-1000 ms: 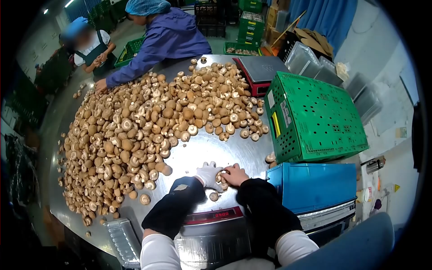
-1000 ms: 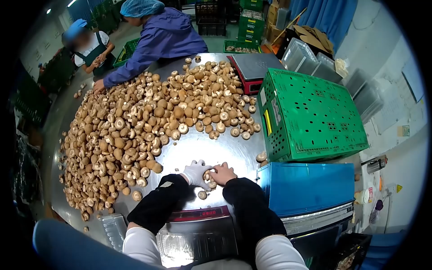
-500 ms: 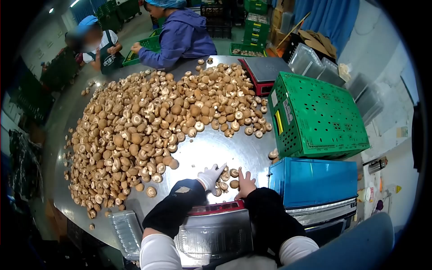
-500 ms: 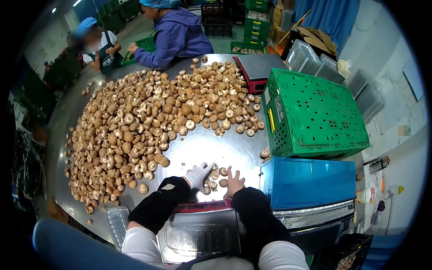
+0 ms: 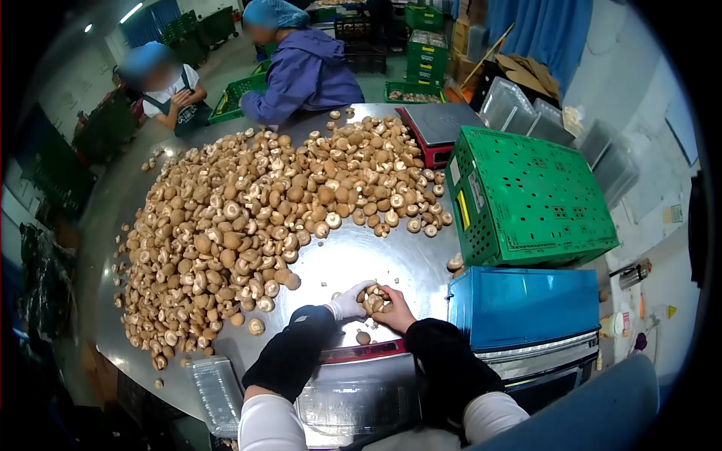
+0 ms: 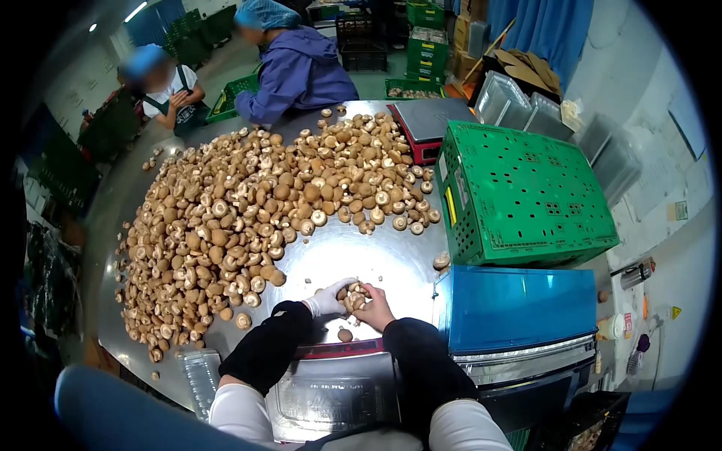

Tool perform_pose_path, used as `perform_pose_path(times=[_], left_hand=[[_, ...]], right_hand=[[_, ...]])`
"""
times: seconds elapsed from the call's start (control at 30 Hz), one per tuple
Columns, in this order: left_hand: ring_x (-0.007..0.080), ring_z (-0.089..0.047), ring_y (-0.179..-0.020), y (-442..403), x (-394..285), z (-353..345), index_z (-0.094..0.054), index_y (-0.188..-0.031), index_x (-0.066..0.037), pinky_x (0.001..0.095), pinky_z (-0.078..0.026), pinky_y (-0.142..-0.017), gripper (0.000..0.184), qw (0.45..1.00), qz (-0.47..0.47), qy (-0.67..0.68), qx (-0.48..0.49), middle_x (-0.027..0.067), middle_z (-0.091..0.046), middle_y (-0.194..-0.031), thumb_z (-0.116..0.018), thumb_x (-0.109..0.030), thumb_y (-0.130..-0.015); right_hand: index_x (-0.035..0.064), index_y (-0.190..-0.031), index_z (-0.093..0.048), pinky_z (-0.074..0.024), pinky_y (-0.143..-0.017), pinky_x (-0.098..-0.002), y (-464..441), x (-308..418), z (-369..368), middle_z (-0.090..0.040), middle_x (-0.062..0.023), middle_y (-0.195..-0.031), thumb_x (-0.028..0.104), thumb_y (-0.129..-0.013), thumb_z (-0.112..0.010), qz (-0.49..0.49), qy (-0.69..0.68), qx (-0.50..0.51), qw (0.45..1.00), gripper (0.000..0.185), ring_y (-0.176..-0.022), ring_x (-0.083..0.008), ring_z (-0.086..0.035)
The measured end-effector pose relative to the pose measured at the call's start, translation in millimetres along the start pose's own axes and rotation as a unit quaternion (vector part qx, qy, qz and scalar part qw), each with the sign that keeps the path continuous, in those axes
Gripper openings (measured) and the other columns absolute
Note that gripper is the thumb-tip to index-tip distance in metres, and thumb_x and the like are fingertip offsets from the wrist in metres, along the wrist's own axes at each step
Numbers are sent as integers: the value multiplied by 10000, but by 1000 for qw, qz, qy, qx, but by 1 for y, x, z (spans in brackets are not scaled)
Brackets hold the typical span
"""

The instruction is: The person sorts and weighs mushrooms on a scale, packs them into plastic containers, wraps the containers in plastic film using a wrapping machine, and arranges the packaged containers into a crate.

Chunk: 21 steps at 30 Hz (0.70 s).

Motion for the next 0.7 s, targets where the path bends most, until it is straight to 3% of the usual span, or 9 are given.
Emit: perform_pose_path(times=[0.1, 0.13, 0.23, 0.33, 0.37, 0.4, 0.53, 0.6, 0.7], left_hand=[[189, -504, -1100, 31, -38, -5, -352, -1363, -113, 293, -438, -931, 778, 995, 83, 56, -12, 82, -480, -1236, -619, 77, -657], [195, -519, -1068, 42, -46, -2, -350, -1365, -125, 284, -469, -871, 778, 999, -5, 33, -5, 86, -492, -1220, -587, 96, -658], [167, -471, -1139, 106, -77, -8, -346, -1362, -92, 282, -398, -966, 805, 996, -49, -20, -73, 71, -457, -1278, -686, 66, -650], [153, -456, -1149, 188, -106, -39, -324, -1372, -82, 278, -395, -967, 777, 983, -80, -8, -165, 86, -425, -1295, -667, 60, -690], [150, -452, -1149, 218, -120, -51, -302, -1380, -70, 274, -394, -968, 759, 971, -120, -92, -187, 93, -416, -1302, -642, 63, -714], [173, -427, -1199, 247, -112, -64, -320, -1371, -78, 290, -376, -995, 760, 971, -86, 64, -211, 78, -410, -1331, -674, 34, -708], [173, -419, -1210, 363, -87, -119, -303, -1371, -33, 291, -374, -994, 772, 941, -27, 45, -334, 98, -397, -1336, -660, 59, -693], [178, -416, -1214, 421, -51, -143, -292, -1378, -23, 293, -369, -995, 815, 920, 7, 46, -390, 107, -391, -1338, -672, 82, -664], [224, -412, -1230, 497, -17, -181, -246, -1399, -30, 331, -371, -1011, 891, 871, 31, 208, -444, 117, -382, -1346, -669, 120, -629]], right_hand=[[86, -1261, -443, -381, -977, -344, 11, 23, -2, -404, -142, -1172, 153, -604, -805, 27, -45, -13, 999, 753, -1126, -278, -447], [86, -1260, -444, -377, -979, -341, 17, 42, 1, -401, -139, -1178, 148, -615, -797, 56, -51, -6, 997, 737, -1128, -280, -446], [87, -1250, -460, -361, -988, -334, 38, 104, 2, -390, -138, -1197, 149, -639, -778, 123, -34, 61, 990, 691, -1152, -280, -423], [102, -1266, -438, -352, -1006, -372, 73, 163, -10, -309, -196, -1283, 169, -650, -765, 169, -15, 158, 973, 700, -1156, -359, -422], [106, -1270, -432, -357, -1004, -377, 89, 181, -19, -310, -199, -1275, 163, -649, -761, 163, -2, 194, 967, 705, -1147, -362, -432], [110, -1274, -425, -361, -1002, -382, 106, 196, -30, -311, -201, -1267, 158, -648, -757, 156, 10, 228, 961, 709, -1138, -366, -442], [96, -1233, -435, -357, -976, -407, 187, 212, -108, -331, -211, -1220, 193, -658, -745, 270, -52, 315, 909, 660, -1103, -361, -405], [90, -1244, -421, -336, -982, -417, 233, 194, -163, -366, -214, -1172, 247, -666, -741, 215, -87, 388, 892, 679, -1107, -370, -382], [92, -1319, -316, -317, -1004, -393, 293, 204, -228, -363, -232, -1160, 269, -652, -755, 174, -125, 513, 831, 817, -1120, -372, -368]])
Point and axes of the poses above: each hand's wrist, its own y-axis away from the middle knuckle, its own z-axis out of the back of the hand, x = y × z, the point moved 4 cm from there along -y, towards the middle knuckle
